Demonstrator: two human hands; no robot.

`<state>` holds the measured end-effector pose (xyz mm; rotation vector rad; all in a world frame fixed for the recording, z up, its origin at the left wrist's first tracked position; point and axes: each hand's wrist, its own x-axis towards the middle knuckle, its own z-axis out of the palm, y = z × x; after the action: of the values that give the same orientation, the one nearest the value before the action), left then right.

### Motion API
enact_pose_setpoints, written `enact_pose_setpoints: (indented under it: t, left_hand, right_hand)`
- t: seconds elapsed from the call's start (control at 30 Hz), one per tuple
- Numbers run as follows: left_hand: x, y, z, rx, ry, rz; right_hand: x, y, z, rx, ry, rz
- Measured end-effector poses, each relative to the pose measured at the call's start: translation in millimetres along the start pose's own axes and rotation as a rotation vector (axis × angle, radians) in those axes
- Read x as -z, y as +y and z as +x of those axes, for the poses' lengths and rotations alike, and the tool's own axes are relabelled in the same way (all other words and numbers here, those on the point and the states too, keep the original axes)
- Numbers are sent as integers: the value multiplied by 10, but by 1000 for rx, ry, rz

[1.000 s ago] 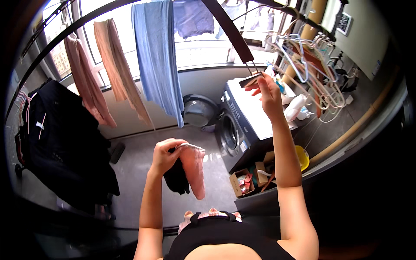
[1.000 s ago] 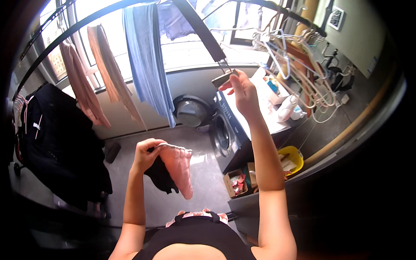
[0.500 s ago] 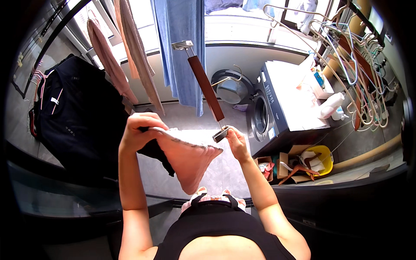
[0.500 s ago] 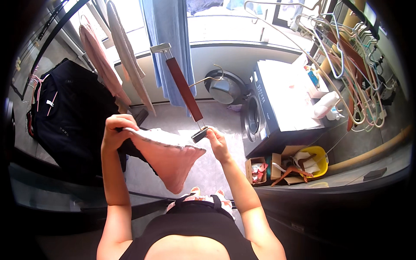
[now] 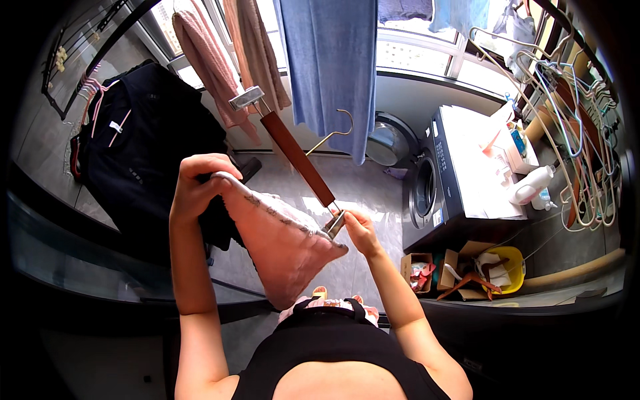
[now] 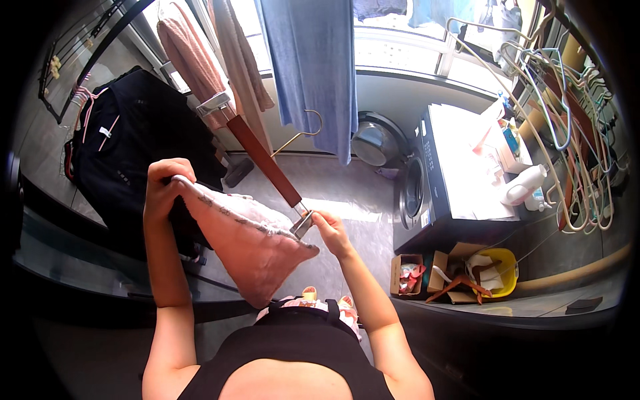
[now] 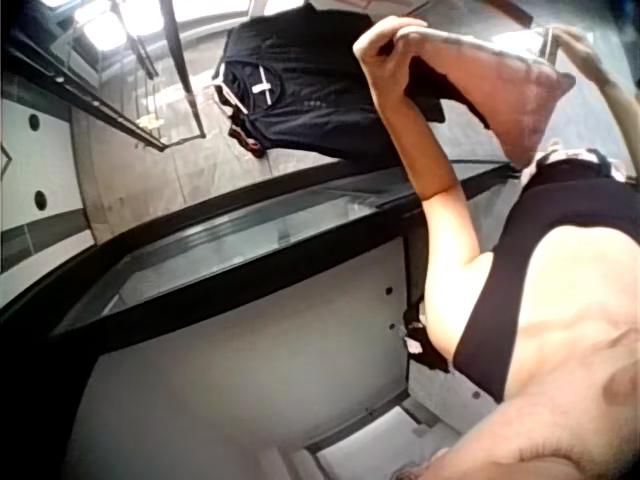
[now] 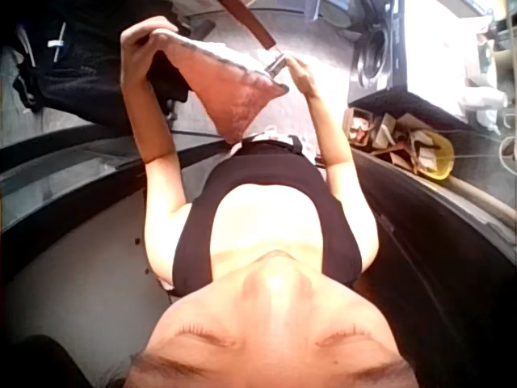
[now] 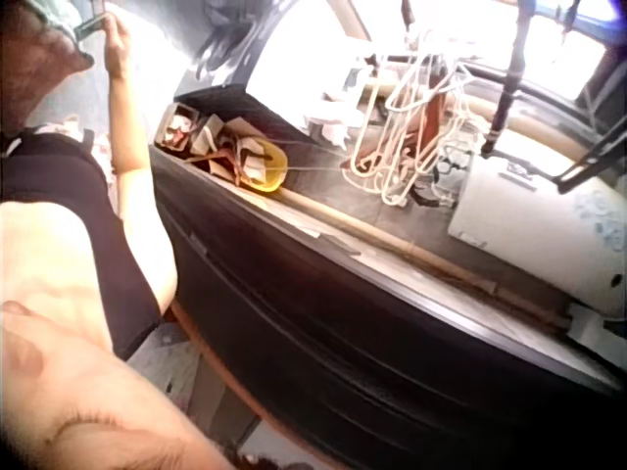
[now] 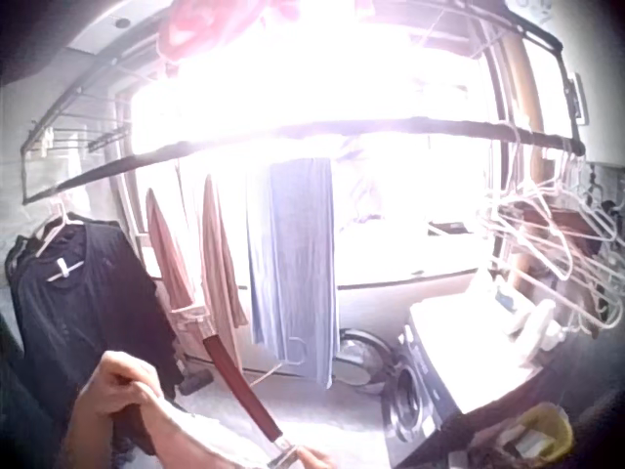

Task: The person picks up various clothing items from a bed, places them on hangers, and hangs them on a drying rack near a window. The person also adjusts the position of the clothes on the rack and closes the window at the end.

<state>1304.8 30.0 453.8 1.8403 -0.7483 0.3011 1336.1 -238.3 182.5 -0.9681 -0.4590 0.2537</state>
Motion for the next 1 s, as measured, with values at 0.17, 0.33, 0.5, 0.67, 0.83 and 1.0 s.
enact_pose_setpoints:
  t: [0.17, 0.33, 0.5, 0.67, 0.83, 1.0]
  left_hand:
    - [-75, 48, -152, 191, 179, 71]
    - [-66, -89, -254, 246, 326, 51]
    - [-97, -188, -370, 298, 382, 105]
    - [-104, -570, -528, 447, 276, 36]
    - [-364, -963, -593, 547, 95, -217]
    - [-610, -1081, -597, 576, 48, -437]
  right_hand:
    - [-83, -60, -250, -27, -22, -51]
    - [-111, -101, -451, -36, -55, -131]
    - [-164, -339, -682, -9, -59, -241]
    - [34, -416, -927, 44, 52, -227]
    - [410, -610, -1134, -52, 91, -289]
    - [560, -948, -1254, -215, -38, -459]
